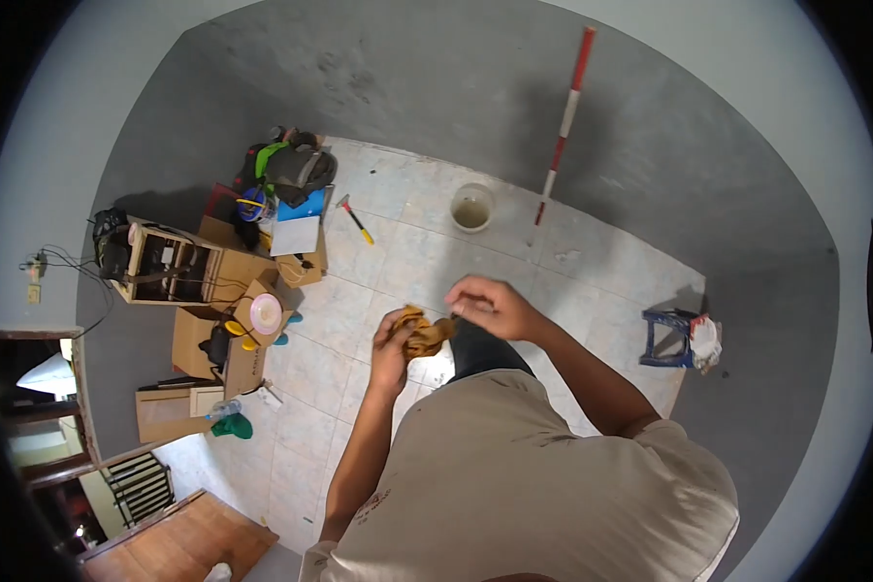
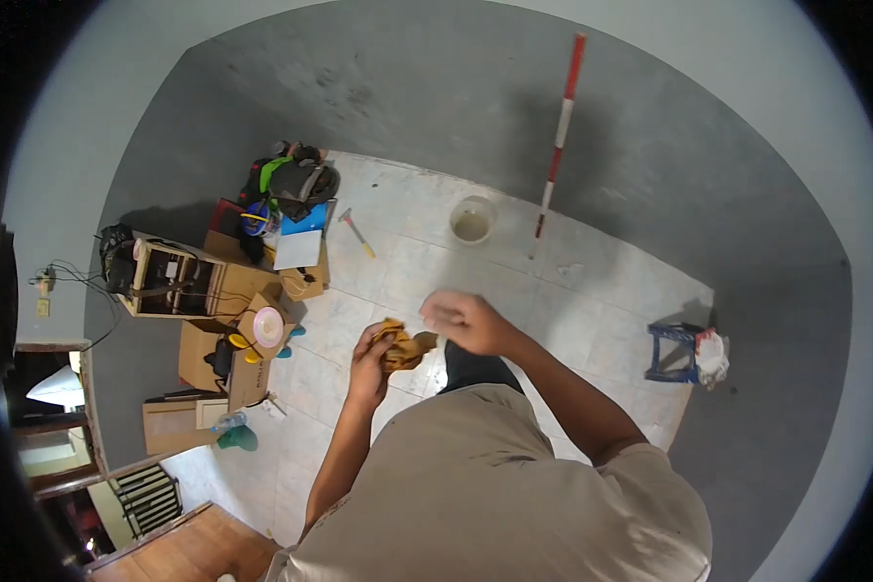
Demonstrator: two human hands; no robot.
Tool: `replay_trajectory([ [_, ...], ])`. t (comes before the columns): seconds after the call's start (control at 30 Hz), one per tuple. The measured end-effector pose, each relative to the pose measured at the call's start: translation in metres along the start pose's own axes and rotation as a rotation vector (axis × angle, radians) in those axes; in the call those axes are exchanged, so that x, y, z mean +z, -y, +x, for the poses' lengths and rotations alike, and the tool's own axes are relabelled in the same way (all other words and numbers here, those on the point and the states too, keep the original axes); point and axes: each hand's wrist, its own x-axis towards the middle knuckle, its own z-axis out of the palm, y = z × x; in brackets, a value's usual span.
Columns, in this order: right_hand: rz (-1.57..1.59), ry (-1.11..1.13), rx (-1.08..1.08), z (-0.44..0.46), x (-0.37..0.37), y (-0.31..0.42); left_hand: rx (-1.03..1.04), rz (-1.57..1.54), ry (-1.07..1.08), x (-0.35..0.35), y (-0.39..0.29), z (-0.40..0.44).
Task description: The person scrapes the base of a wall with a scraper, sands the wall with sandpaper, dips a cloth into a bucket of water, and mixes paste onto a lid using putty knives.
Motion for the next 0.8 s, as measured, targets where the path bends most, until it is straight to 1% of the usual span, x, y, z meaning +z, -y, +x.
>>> replay_trajectory([
  [0.07, 0.025, -0.209, -0.04, 0.049, -0.028, -0.007, -0.044, -0.062, -0.198, -0.028, -0.033, 0.013],
  [0.1, 0.044, -0.188, -0.038, 0.07, -0.044, -0.013, -0.06, -0.046, -0.33, -0.046, -0.044, 0.02],
  [0.17, -0.105, -0.402, -0.065, 0.112, -0.084, -0.022, -0.055, -0.08, -0.468, -0.076, -0.067, 0.03],
  [0.2, -0.1, -0.385, -0.076, 0.131, -0.102, -0.021, -0.041, -0.104, -0.525, -0.087, -0.079, 0.036],
  [0.27, 0.084, -0.453, -0.046, 0.161, -0.13, -0.018, 0.001, -0.135, -0.599, -0.107, -0.098, 0.045],
  [0.3, 0.09, -0.432, -0.048, 0.172, -0.14, -0.015, 0.0, -0.084, -0.629, -0.11, -0.108, 0.048],
  [0.37, 0.045, -0.48, 0.036, 0.201, -0.163, -0.005, 0.042, -0.094, -0.622, -0.129, -0.115, 0.063],
  [0.4, 0.041, -0.458, 0.034, 0.216, -0.172, 0.001, 0.062, -0.095, -0.603, -0.13, -0.12, 0.07],
  [0.47, 0.005, -0.514, 0.121, 0.231, -0.18, 0.009, 0.077, -0.134, -0.595, -0.133, -0.125, 0.084],
  [0.53, -0.013, -0.503, 0.098, 0.245, -0.185, 0.009, 0.058, -0.118, -0.579, -0.132, -0.134, 0.102],
  [0.57, -0.002, -0.516, 0.112, 0.25, -0.185, 0.008, 0.045, -0.142, -0.5, -0.137, -0.136, 0.114],
  [0.6, 0.013, -0.537, 0.127, 0.254, -0.183, 0.006, 0.009, -0.121, -0.592, -0.133, -0.141, 0.128],
  [0.63, 0.024, -0.556, 0.137, 0.255, -0.18, -0.003, -0.009, -0.14, -0.553, -0.138, -0.144, 0.139],
  [0.67, -0.045, -0.541, 0.163, 0.255, -0.178, -0.018, -0.026, -0.162, -0.504, -0.142, -0.15, 0.156],
  [0.7, -0.135, -0.53, 0.177, 0.258, -0.183, -0.032, -0.018, -0.154, -0.4, -0.157, -0.148, 0.173],
  [0.73, -0.079, -0.551, 0.112, 0.255, -0.182, -0.063, -0.016, -0.191, -0.254, -0.177, -0.144, 0.191],
  [0.77, -0.117, -0.577, 0.197, 0.257, -0.17, -0.046, -0.025, -0.148, -0.35, -0.162, -0.158, 0.21],
  [0.8, -0.039, -0.566, 0.176, 0.259, -0.159, -0.046, -0.05, -0.096, -0.458, -0.152, -0.176, 0.216],
])
